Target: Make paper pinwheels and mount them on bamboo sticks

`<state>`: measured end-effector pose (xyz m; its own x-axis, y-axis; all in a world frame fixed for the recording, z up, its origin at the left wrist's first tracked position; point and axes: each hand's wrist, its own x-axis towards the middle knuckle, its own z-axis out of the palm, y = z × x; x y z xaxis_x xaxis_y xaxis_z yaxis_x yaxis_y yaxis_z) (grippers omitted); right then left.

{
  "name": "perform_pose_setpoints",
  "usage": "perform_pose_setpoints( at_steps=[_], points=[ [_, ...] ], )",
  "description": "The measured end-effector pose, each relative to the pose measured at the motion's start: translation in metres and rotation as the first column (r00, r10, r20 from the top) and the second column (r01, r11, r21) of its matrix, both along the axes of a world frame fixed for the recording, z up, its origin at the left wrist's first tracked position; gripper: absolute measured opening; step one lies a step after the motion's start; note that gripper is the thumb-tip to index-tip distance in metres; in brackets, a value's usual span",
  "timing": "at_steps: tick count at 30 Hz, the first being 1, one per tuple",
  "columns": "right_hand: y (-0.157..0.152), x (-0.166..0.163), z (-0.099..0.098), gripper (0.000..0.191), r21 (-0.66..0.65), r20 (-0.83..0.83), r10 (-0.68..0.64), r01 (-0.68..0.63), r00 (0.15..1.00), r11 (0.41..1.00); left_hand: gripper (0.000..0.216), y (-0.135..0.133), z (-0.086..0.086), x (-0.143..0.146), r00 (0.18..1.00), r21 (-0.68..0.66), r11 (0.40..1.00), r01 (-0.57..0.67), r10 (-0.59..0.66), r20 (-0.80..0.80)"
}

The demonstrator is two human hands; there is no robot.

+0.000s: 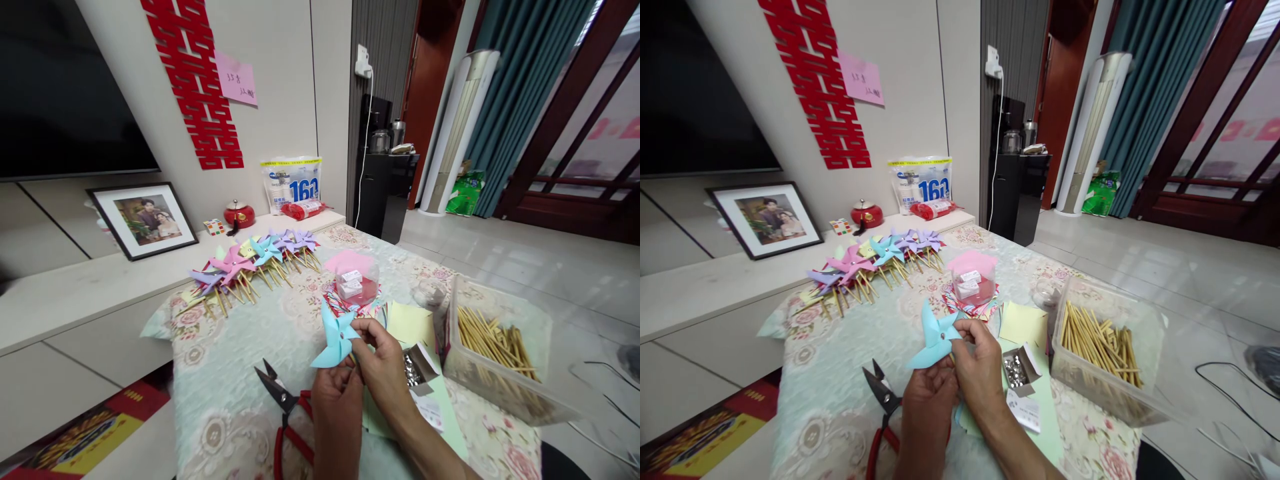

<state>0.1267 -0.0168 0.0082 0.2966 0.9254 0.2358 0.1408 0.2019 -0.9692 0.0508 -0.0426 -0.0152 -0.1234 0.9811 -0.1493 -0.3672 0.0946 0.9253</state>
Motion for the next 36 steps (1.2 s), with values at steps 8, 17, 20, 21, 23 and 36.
perform_pose_setpoints(
  at_steps=[8, 17, 20, 21, 23, 36],
  points=[
    [-0.002, 0.006, 0.000, 0.041, -0.004, 0.195, 0.073, -0.074, 0.978, 0.997, 0.038, 0.018, 0.012, -0.028, 0.995, -0.028, 0.997, -0.079, 0.080, 0.062],
    [-0.006, 0.005, 0.004, 0.026, -0.175, 0.502, 0.331, -0.281, 0.799, 0.944, 0.049, 0.046, 0.005, -0.071, 0.886, -0.037, 0.972, -0.232, 0.227, 0.403],
    [-0.005, 0.002, -0.002, 0.026, -0.244, 0.483, 0.428, -0.352, 0.764, 0.903, 0.046, 0.050, 0.002, -0.078, 0.858, -0.015, 0.969, -0.245, 0.224, 0.462],
    [-0.004, 0.001, -0.005, 0.025, -0.254, 0.472, 0.449, -0.371, 0.758, 0.893, 0.046, 0.051, 0.000, -0.079, 0.850, -0.015, 0.967, -0.253, 0.230, 0.474],
    [-0.002, -0.001, -0.012, 0.025, -0.271, 0.464, 0.474, -0.390, 0.749, 0.880, 0.047, 0.052, -0.002, -0.080, 0.840, -0.015, 0.966, -0.259, 0.233, 0.489],
    [0.004, -0.015, -0.030, 0.019, -0.275, 0.482, 0.453, -0.361, 0.750, 0.891, 0.051, 0.050, -0.001, -0.080, 0.814, -0.017, 0.972, -0.234, 0.206, 0.542]
  ],
)
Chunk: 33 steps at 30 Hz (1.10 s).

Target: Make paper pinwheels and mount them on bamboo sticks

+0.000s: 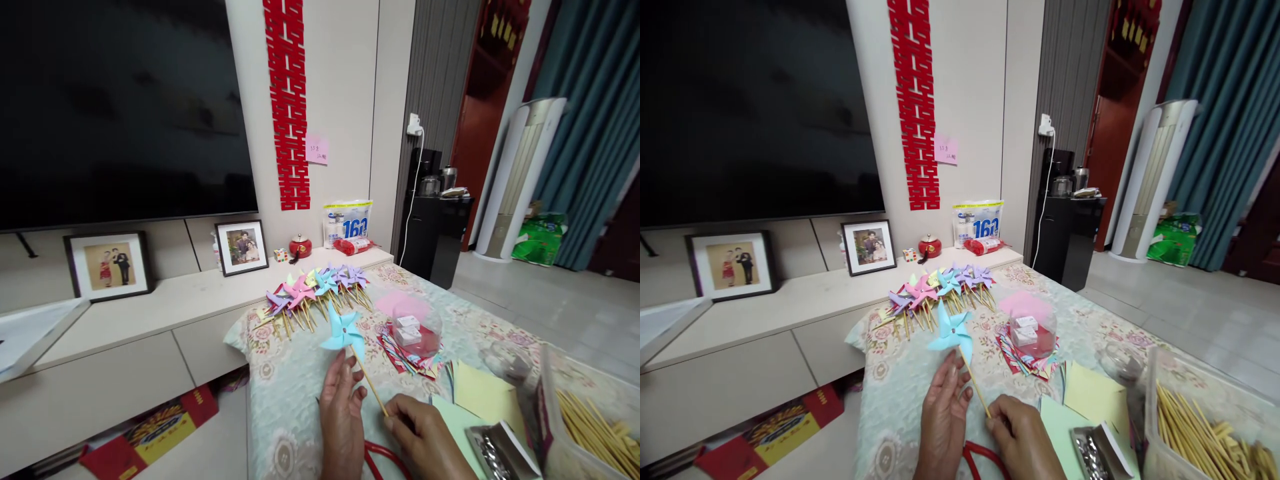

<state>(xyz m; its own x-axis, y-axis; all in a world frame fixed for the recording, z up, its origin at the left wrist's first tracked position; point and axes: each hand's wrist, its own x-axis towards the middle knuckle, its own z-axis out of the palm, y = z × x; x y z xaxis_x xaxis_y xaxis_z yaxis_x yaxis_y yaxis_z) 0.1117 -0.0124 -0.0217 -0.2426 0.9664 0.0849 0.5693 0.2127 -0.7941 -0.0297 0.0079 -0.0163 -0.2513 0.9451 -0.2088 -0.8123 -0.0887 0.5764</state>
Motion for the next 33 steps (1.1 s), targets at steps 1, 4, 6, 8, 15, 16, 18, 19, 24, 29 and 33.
perform_pose_setpoints(
  at_steps=[1, 4, 6, 8, 15, 16, 18, 19, 24, 29, 33],
  points=[
    [0.003, -0.002, 0.004, 0.020, 0.000, -0.043, -0.017, 0.017, 0.999, 1.000, 0.052, 0.000, 0.000, 0.000, 1.000, -0.020, 1.000, -0.011, 0.012, 0.019],
    [0.020, -0.012, 0.020, 0.021, -0.002, -0.164, -0.070, 0.071, 0.984, 0.997, 0.052, 0.000, -0.002, 0.000, 0.998, -0.062, 0.998, -0.013, 0.017, 0.062],
    [0.041, -0.020, 0.031, 0.020, 0.032, -0.201, -0.116, 0.125, 0.973, 0.992, 0.050, -0.001, -0.002, 0.002, 0.996, -0.065, 0.998, 0.007, -0.002, 0.084],
    [0.069, -0.028, 0.037, 0.019, 0.052, -0.186, -0.186, 0.199, 0.965, 0.979, 0.049, -0.001, -0.001, 0.004, 0.994, -0.073, 0.997, 0.027, -0.018, 0.111],
    [0.159, -0.054, 0.016, 0.017, 0.046, -0.035, -0.382, 0.383, 0.924, 0.923, 0.040, 0.003, -0.008, 0.009, 0.970, -0.123, 0.988, 0.095, -0.064, 0.234],
    [0.167, -0.056, 0.011, 0.018, 0.043, -0.004, -0.400, 0.399, 0.917, 0.916, 0.038, 0.005, -0.012, 0.010, 0.967, -0.113, 0.989, 0.092, -0.062, 0.246],
    [0.182, -0.059, 0.004, 0.019, 0.035, 0.060, -0.423, 0.421, 0.904, 0.906, 0.034, 0.009, -0.019, 0.012, 0.961, -0.111, 0.989, 0.101, -0.068, 0.268],
    [0.188, -0.059, 0.002, 0.020, 0.030, 0.094, -0.430, 0.429, 0.898, 0.903, 0.032, 0.011, -0.023, 0.012, 0.957, -0.116, 0.987, 0.108, -0.071, 0.280],
    [0.212, -0.064, 0.004, 0.022, 0.016, 0.234, -0.429, 0.437, 0.873, 0.899, 0.029, 0.017, -0.033, 0.013, 0.938, -0.144, 0.978, 0.153, -0.098, 0.331],
    [0.225, -0.073, 0.007, 0.024, 0.004, 0.307, -0.403, 0.423, 0.862, 0.906, 0.026, 0.016, -0.036, 0.013, 0.918, -0.122, 0.973, 0.196, -0.138, 0.372],
    [0.235, -0.073, 0.005, 0.025, -0.008, 0.354, -0.405, 0.435, 0.843, 0.900, 0.024, 0.017, -0.040, 0.011, 0.906, -0.097, 0.968, 0.230, -0.176, 0.385]
  ],
)
